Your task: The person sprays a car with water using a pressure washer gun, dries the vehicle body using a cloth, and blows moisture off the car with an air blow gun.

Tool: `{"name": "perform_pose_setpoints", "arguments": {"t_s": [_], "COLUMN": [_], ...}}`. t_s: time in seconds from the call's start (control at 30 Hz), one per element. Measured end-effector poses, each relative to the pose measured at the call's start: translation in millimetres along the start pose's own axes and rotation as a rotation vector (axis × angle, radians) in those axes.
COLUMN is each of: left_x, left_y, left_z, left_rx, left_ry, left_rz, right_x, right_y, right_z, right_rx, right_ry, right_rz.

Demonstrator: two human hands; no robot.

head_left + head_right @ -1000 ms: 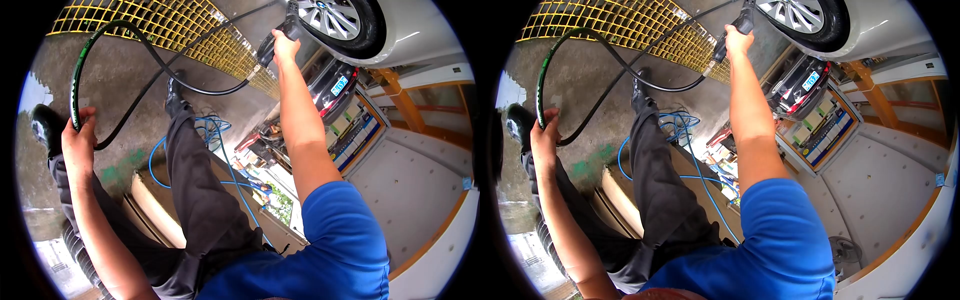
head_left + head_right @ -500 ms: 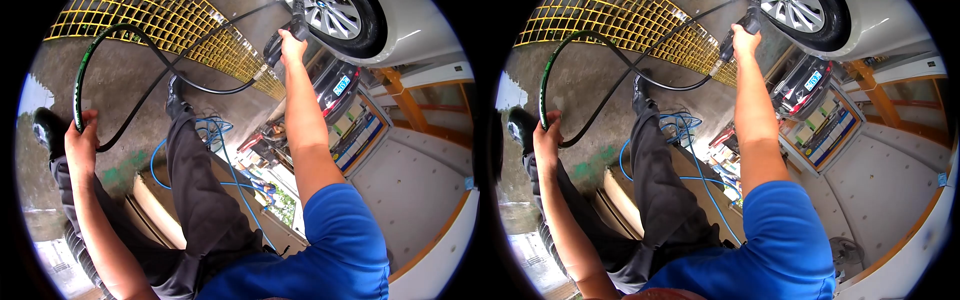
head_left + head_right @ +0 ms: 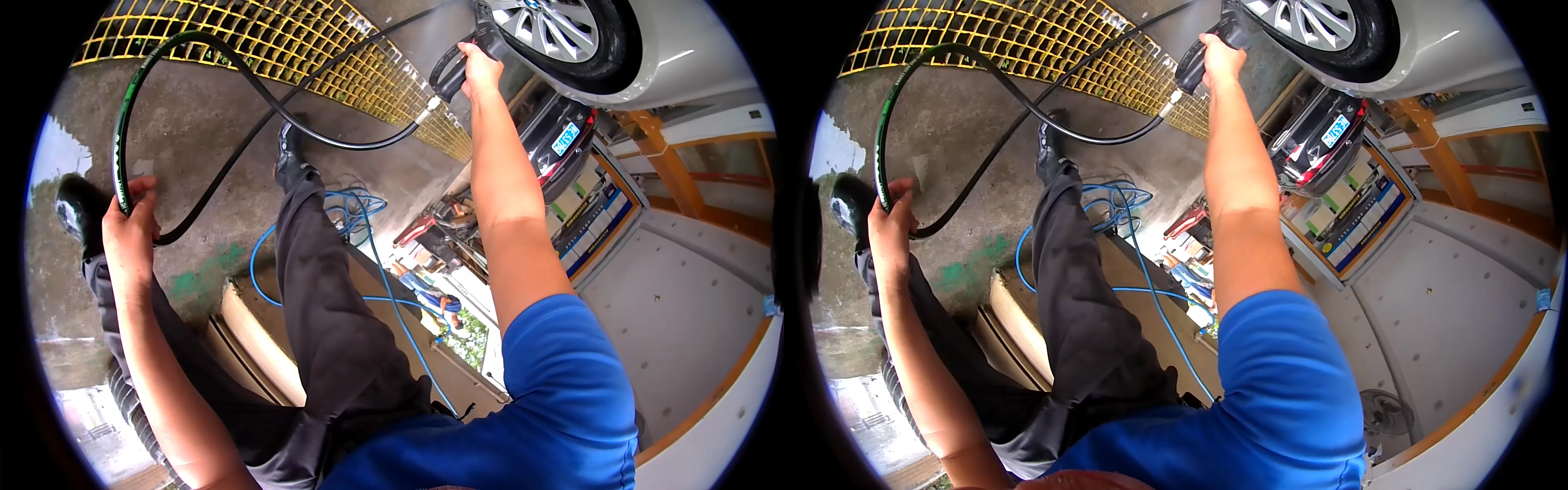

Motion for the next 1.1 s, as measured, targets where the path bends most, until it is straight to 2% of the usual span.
{"name": "perform_pose_setpoints", "arguments": {"t_s": [0.17,0.37,0.57,0.63,0.7,0.83,1.03,1.1], "left_x": [4.1,2.5,2.8,3.3,6.6,5.2,3.5,3.1], "left_y": [0.8,-1.3,-1.9,0.2,4.1,2.4,-0.6,-1.5], "left_z": [-1.1,-1.1,-0.2,-4.0,-4.3,-3.5,-4.5,-4.6], "left_rx": [-0.005,0.007,0.046,0.055,0.042,0.028,0.014,0.049], "left_ry": [-0.002,0.025,-0.003,0.026,0.032,0.006,0.020,-0.006], "left_rz": [0.010,0.016,0.012,0.027,0.011,-0.002,-0.016,0.006], "right_x": [-13.5,-43.9,-65.6,-62.8,-59.4,-61.7,-53.9,-59.2], "right_y": [11.4,30.3,31.1,23.2,19.2,18.2,0.2,-0.8], "right_z": [6.6,9.2,3.9,8.3,12.3,10.6,3.9,3.2], "right_rx": [-0.008,-0.013,-0.060,-0.078,-0.068,-0.015,-0.076,-0.106], "right_ry": [-0.031,-0.104,-0.060,-0.086,-0.190,-0.201,-0.147,-0.105], "right_rz": [0.055,0.241,0.227,0.225,0.347,0.232,0.361,0.323]}}
Point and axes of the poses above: each hand's wrist, its own x-axis towards the middle knuckle, its own z-axis out of the back of the hand, y = z × x, the point moved 3 cm from there along x, towards the middle knuckle, and after that the axes turned 9 degrees about z, right-handed, at the moved point
